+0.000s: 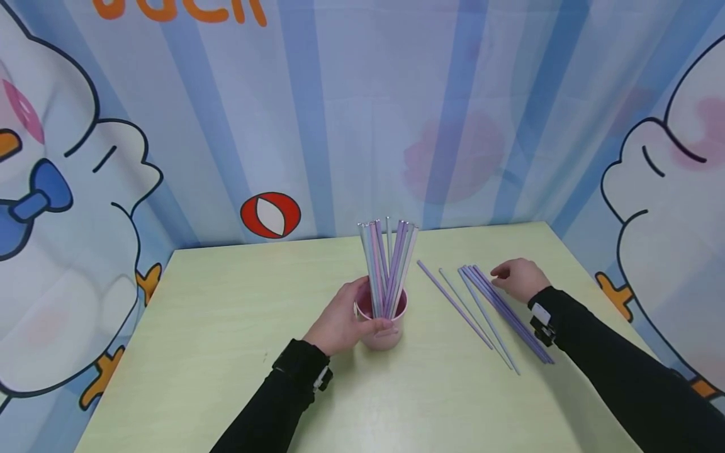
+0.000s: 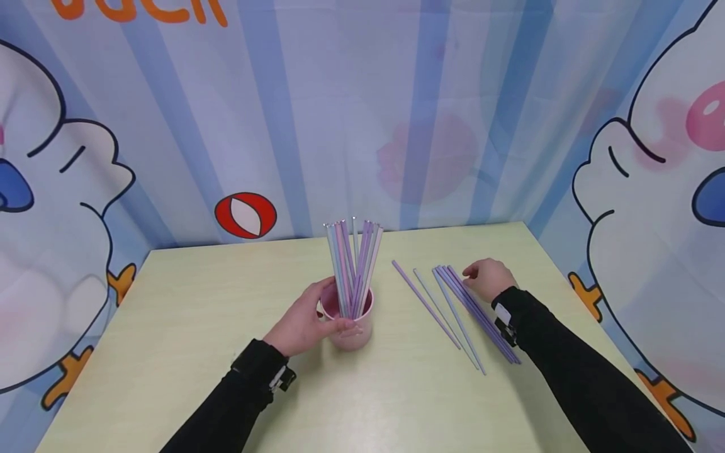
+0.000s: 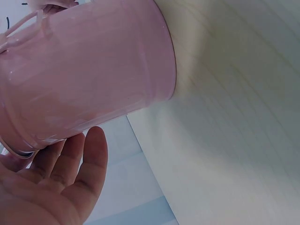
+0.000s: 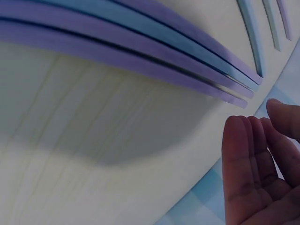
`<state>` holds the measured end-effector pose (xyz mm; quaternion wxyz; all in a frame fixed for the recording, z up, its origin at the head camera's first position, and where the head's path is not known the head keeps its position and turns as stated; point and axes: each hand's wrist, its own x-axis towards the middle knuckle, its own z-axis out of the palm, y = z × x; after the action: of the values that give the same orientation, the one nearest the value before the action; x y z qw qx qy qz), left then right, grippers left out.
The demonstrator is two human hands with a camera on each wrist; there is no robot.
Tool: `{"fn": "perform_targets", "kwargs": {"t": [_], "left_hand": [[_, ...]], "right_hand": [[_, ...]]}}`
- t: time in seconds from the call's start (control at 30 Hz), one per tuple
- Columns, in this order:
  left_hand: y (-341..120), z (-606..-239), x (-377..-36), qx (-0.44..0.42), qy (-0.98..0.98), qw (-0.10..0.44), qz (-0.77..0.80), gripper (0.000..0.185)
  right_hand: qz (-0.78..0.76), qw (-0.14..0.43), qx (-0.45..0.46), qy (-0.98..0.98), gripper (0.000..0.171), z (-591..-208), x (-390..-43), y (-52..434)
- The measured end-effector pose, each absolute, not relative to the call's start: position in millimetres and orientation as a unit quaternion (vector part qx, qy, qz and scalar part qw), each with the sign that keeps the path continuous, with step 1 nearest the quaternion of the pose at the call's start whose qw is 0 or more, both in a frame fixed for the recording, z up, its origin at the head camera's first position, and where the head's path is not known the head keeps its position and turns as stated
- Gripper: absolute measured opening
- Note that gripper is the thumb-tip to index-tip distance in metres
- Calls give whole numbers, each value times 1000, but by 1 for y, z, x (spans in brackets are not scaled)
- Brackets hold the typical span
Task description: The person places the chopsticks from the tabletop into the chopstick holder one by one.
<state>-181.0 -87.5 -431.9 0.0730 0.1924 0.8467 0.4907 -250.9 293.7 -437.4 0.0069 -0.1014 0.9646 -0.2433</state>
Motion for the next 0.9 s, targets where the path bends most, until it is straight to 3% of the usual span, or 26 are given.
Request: {"fn": "perform_targets", "kwargs": {"t": [0.37,0.9], "left_hand": [[-87,-433,-182,206,839,70,499,80],[-88,-435,-183,206,838,70,500,79]], "right_hand": [[-191,54,-100,975,25,-443,-249,295],[-191,52,-95,976,22,-450,-252,296]]}}
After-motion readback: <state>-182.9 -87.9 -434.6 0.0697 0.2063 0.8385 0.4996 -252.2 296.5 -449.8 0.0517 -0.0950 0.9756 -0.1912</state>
